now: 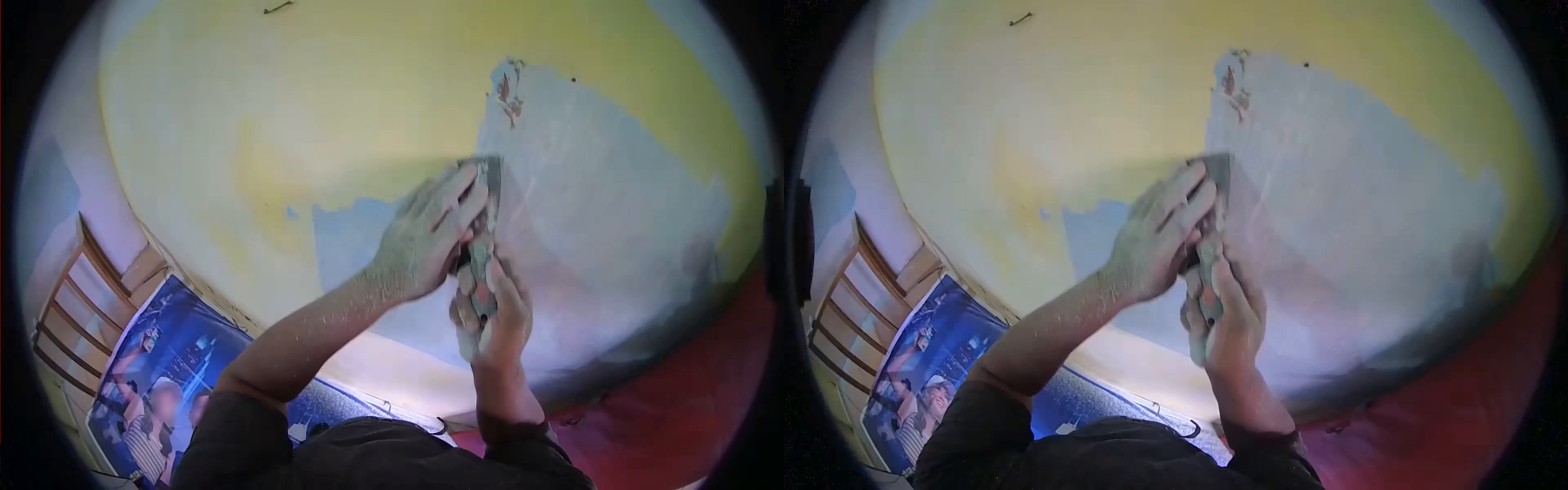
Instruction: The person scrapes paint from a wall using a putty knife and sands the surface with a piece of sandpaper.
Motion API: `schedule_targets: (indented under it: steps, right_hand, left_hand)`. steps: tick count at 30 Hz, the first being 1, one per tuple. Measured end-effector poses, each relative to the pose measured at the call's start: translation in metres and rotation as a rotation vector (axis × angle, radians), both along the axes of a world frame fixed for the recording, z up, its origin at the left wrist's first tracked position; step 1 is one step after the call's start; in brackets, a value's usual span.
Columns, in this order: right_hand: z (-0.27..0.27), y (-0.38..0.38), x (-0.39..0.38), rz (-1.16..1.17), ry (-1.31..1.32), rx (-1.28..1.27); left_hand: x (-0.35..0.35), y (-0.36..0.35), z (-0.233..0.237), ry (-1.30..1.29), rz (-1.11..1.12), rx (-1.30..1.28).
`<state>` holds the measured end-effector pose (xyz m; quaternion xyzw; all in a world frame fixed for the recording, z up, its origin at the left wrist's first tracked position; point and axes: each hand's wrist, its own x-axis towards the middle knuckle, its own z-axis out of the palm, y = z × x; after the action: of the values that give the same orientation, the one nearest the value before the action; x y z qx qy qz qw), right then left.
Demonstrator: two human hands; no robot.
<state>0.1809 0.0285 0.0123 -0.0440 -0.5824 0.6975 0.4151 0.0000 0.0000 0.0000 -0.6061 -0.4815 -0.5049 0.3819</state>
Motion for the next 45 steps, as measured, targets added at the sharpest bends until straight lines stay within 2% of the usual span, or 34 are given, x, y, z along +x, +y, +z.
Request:
schedule_targets:
  steps: [2,3,4,9,13,17,18,24,27,30,32,34,37,38,41,44,45]
  right_hand:
    - [0.005,-0.005,-0.01,0.036,0.061,-0.013]
    - [-0.027,-0.043,-0.011,0.017,0.098,-0.198]
    - [-0.028,-0.053,-0.008,0.01,0.093,-0.222]
    - [-0.04,-0.05,-0.008,-0.018,0.101,-0.222]
    - [-0.026,-0.036,-0.016,-0.028,0.099,-0.22]
    - [-0.037,-0.041,0.002,-0.001,0.085,-0.196]
    - [-0.036,-0.044,0.001,-0.059,0.074,-0.197]
    - [-0.031,-0.04,0.005,-0.042,0.035,-0.212]
    - [-0.048,-0.033,0.017,-0.049,0.019,-0.108]
    - [-0.048,-0.042,0.044,-0.38,-0.083,0.427]
    - [-0.045,-0.034,0.042,-0.721,-0.079,0.889]
    - [-0.037,-0.048,0.047,-0.847,-0.302,0.936]
    - [-0.041,-0.038,0.029,-0.903,-0.37,0.905]
    - [-0.05,-0.029,0.022,-0.912,-0.276,0.962]
    - [-0.059,-0.016,0.01,-0.93,-0.233,1.031]
    - [-0.06,-0.019,0.012,-0.677,-0.249,0.722]
    - [-0.055,-0.023,0.016,-0.507,-0.192,0.554]
  left_hand:
    - [-0.006,-0.009,0.011,0.024,0.032,0.084]
    - [-0.009,-0.047,-0.006,0.077,0.016,-0.117]
    - [-0.009,-0.054,-0.007,0.088,0.01,-0.156]
    - [-0.002,-0.046,-0.027,0.083,-0.027,-0.128]
    - [-0.01,-0.041,-0.007,0.097,0.032,-0.094]
    - [-0.024,-0.056,-0.01,0.203,-0.125,-0.206]
    - [-0.025,-0.057,-0.013,0.195,-0.166,-0.219]
    - [-0.025,-0.056,-0.007,0.159,-0.16,-0.205]
    - [-0.033,-0.067,-0.01,0.173,-0.182,-0.234]
    - [-0.045,-0.076,-0.025,0.121,-0.184,-0.197]
    - [-0.046,-0.073,-0.033,0.114,-0.151,-0.125]
    - [-0.037,-0.073,-0.032,0.138,-0.09,-0.117]
    - [-0.022,-0.073,-0.023,0.209,-0.078,-0.108]
    - [-0.02,-0.072,-0.019,0.238,-0.084,-0.105]
    - [-0.025,-0.065,-0.013,0.312,-0.005,-0.323]
    - [-0.03,-0.062,-0.012,0.306,0.036,-0.42]
    - [-0.031,-0.063,-0.01,0.31,0.031,-0.441]
